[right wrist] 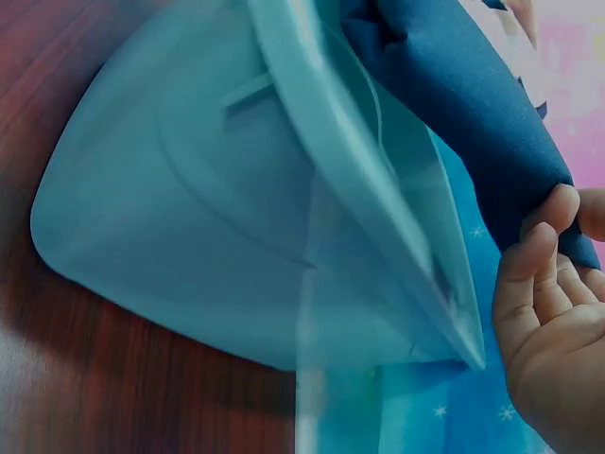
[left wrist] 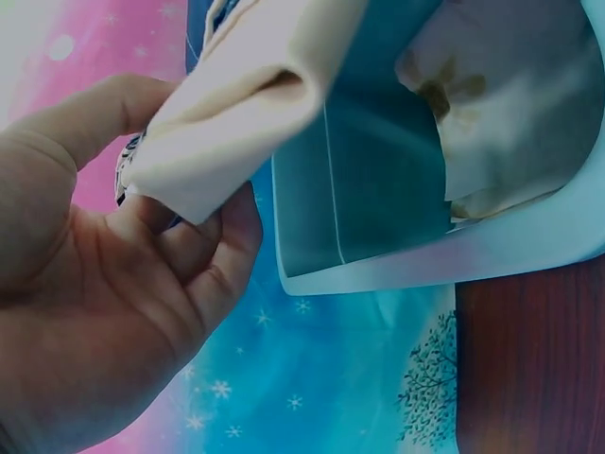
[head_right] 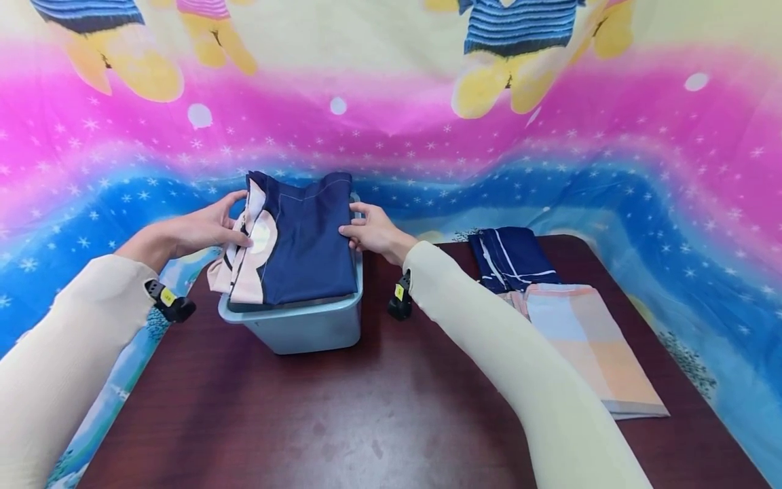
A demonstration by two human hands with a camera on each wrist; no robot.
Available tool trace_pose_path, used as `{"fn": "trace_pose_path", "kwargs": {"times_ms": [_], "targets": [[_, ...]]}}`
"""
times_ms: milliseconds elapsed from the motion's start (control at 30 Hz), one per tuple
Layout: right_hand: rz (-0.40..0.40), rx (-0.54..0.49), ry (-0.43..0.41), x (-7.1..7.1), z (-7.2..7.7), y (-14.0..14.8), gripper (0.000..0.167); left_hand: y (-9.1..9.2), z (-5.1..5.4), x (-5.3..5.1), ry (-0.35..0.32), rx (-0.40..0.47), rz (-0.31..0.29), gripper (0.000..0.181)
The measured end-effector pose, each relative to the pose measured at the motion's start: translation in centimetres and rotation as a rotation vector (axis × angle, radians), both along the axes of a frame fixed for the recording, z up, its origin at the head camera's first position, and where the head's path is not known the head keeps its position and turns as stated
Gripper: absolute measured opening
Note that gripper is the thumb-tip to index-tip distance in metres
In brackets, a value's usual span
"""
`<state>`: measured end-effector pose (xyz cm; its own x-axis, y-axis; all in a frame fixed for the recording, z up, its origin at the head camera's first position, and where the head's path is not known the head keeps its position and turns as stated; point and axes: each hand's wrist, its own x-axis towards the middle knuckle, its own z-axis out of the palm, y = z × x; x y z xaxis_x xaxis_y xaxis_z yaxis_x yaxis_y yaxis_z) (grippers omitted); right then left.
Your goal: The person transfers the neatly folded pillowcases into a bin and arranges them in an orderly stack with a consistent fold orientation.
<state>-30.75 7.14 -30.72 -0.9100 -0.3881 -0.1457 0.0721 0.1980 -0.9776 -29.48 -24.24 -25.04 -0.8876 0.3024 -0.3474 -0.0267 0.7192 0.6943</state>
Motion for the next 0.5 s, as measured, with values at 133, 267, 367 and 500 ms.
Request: {"fn": "trace_pose_path", "kwargs": {"times_ms": [133, 267, 367, 500], "targets": [[-0.01, 0.024, -0.001, -0.06, -0.42, 0.06, 0.066, 0.29, -0.66, -0.37, -0.004, 0.016, -0.017, 0.108], [0.005, 0.031, -0.003, -0.01, -0.49, -0.12, 0.066, 0.49, -1.03, -0.47, -0.006, 0.022, -0.007, 0.108], [0.005, 0.025, 0.0, 0.0, -0.46, -0.31, 0.064, 0.44, -1.12, -0.57, 0.002, 0.012, 0.002, 0.107], [-0.018, 0.009, 0.003, -0.05, -0.44, -0.56, 0.063, 0.31, -1.15, -0.84, 0.025, 0.004, 0.017, 0.107]]}}
